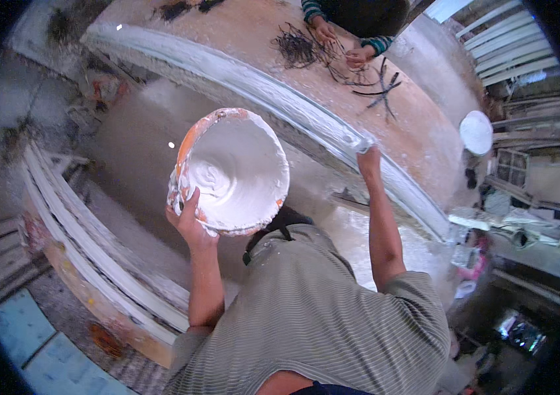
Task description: The person applies a white paste along the edge of a large curved wooden object using their hands, smoothing it into place. They repeatedly scoop more paste from a bucket and continue spreading it along the seam.
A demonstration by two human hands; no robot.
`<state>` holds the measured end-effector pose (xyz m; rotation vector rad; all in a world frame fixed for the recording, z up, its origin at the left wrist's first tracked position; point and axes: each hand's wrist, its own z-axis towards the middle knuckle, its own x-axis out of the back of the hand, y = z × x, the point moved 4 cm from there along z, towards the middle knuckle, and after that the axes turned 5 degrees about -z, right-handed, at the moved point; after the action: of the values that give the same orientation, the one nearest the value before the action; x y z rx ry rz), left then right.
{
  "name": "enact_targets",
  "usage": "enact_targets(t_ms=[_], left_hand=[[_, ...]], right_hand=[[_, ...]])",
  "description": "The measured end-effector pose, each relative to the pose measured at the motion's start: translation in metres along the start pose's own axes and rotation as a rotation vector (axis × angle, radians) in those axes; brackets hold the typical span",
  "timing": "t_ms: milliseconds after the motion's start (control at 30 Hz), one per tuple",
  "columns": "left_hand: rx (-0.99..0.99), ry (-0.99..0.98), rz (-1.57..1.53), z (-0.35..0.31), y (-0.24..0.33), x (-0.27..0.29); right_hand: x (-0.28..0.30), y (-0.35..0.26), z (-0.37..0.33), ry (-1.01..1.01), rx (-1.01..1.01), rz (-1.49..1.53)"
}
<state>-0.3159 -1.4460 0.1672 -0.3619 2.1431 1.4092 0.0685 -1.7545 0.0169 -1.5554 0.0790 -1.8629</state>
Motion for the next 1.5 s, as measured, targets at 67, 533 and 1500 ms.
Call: enact_targets(t_ms=[67,533,1500], left_hand=[[-0.047,0.012,-0.016,-0.036,-0.007,-0.003],[-0.042,-0.025,-0.012,-0.196,-0.060,-0.061],[-0.490,-0.114,0.229,-0.448,-0.328,-0.296]], right_hand=[[0.025,-0.020,-0.005,-0.044,-0.046,0.045],[0.122,0.062,-0.014,-0.183,-0.253,0.578],[0.319,0.294,-0.055,-1.062,0.109,0.427]])
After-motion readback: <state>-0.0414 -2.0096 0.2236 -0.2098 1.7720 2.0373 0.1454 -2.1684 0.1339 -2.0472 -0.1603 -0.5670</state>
